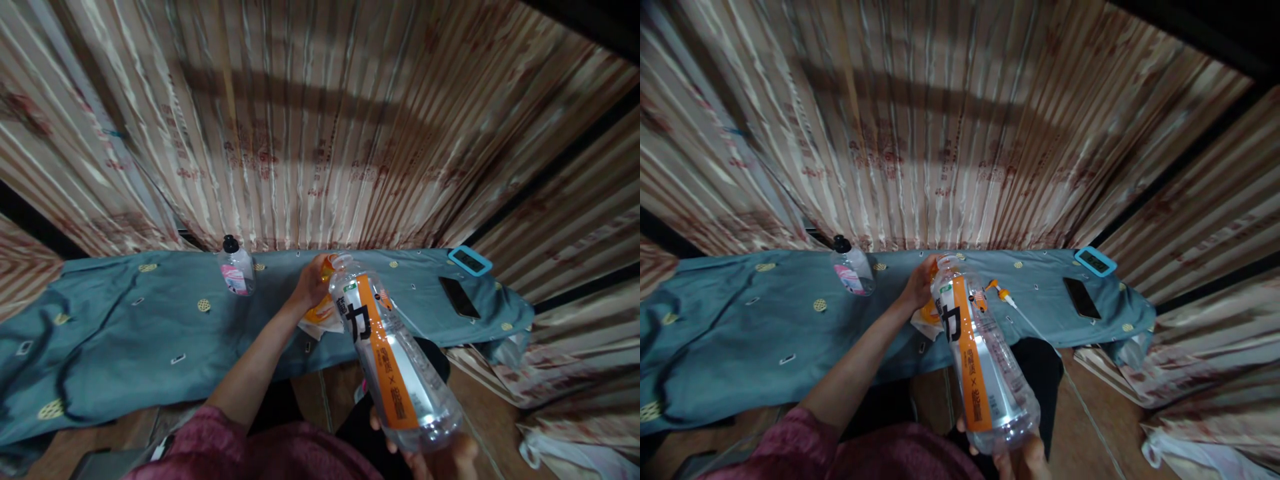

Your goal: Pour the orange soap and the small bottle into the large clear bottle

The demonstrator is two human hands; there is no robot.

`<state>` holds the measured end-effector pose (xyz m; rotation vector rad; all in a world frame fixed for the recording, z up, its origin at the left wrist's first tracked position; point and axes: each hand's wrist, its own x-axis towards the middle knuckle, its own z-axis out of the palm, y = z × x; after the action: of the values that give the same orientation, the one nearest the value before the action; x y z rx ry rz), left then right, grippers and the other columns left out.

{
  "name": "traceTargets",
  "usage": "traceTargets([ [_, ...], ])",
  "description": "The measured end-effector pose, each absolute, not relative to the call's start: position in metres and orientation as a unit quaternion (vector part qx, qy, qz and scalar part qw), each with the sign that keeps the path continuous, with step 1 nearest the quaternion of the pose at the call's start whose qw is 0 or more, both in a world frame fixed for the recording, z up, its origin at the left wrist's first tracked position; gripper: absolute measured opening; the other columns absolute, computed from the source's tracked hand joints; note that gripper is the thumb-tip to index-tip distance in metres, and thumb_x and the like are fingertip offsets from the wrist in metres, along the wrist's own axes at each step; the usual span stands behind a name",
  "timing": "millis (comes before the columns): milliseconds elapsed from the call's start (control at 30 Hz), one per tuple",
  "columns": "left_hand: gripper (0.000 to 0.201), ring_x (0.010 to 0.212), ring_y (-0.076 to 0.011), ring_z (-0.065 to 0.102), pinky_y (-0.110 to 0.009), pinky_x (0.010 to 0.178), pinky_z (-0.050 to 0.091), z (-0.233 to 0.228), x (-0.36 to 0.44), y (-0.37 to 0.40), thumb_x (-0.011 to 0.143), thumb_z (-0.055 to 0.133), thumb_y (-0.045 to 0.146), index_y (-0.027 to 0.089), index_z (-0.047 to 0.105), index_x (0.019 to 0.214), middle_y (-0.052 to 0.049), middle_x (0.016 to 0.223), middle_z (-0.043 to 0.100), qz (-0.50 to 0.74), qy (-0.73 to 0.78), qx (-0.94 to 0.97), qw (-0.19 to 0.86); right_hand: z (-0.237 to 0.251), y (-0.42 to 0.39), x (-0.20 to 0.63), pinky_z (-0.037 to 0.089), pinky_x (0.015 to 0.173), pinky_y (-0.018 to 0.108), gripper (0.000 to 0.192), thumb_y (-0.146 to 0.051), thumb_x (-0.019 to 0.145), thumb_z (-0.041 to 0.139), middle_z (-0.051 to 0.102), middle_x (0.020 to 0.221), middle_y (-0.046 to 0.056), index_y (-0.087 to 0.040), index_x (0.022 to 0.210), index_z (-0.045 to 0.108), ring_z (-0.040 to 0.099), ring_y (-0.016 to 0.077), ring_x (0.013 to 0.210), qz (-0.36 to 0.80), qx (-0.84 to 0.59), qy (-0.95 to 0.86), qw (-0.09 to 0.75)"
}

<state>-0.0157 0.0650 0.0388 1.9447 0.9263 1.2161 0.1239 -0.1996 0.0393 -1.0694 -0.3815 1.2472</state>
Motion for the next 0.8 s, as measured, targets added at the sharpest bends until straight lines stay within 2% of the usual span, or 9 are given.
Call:
traceTargets([
  [133,0.035,0.095,-0.0232,0.067,-0.033,0.083,0.052,0.037,-0.016,0.066,0.086,0.054,0.042,0.017,0.061,0.109,-0.009,0.105,0.071,0.471,0.338,0.742,0.336,0.042,-0.195,0.122,0.054,0.053,0.028,0.072,-0.083,0.046,0.069,0.076,0.089,0.01,-0.027,0.093,0.073,0.072,0.0266,0.071,0.574,-0.469,-0.151,0.654],
  [233,0.035,0.093,-0.0228,0.067,-0.032,0.083,0.051,0.038,-0.017,0.065,0.086,0.053,0.044,0.017,0.061,0.107,-0.008,0.102,0.071,0.472,0.335,0.741,0.34,0.046,-0.191,0.119,0.055,0.052,0.027,0.072,-0.081,0.046,0.072,0.077,0.089,0.008,-0.029,0.096,0.072,0.072,0.0251,0.069,0.572,-0.466,-0.146,0.659],
  [400,0.032,0.09,-0.0223,0.066,-0.033,0.081,0.051,0.04,-0.017,0.064,0.086,0.053,0.043,0.017,0.06,0.104,-0.007,0.098,0.07,0.471,0.34,0.739,0.342,0.048,-0.187,0.113,0.054,0.049,0.024,0.086,-0.082,0.04,0.073,0.076,0.089,0.01,-0.025,0.104,0.07,0.071,0.0229,0.067,0.578,-0.45,-0.141,0.666],
  [633,0.031,0.086,-0.0214,0.065,-0.031,0.078,0.05,0.038,-0.016,0.066,0.085,0.054,0.044,0.018,0.06,0.1,-0.006,0.093,0.069,0.477,0.34,0.738,0.335,0.048,-0.185,0.108,0.053,0.049,0.023,0.072,-0.077,0.045,0.077,0.076,0.085,0.009,-0.025,0.095,0.073,0.07,0.0213,0.067,0.581,-0.419,-0.121,0.687],
  [800,0.032,0.084,-0.0221,0.066,-0.032,0.075,0.05,0.037,-0.015,0.068,0.084,0.053,0.045,0.017,0.061,0.098,-0.007,0.093,0.07,0.48,0.35,0.732,0.333,0.047,-0.185,0.105,0.058,0.056,0.035,0.079,-0.073,0.05,0.078,0.074,0.071,0.006,-0.025,0.112,0.068,0.071,0.028,0.071,0.597,-0.384,-0.115,0.695],
])
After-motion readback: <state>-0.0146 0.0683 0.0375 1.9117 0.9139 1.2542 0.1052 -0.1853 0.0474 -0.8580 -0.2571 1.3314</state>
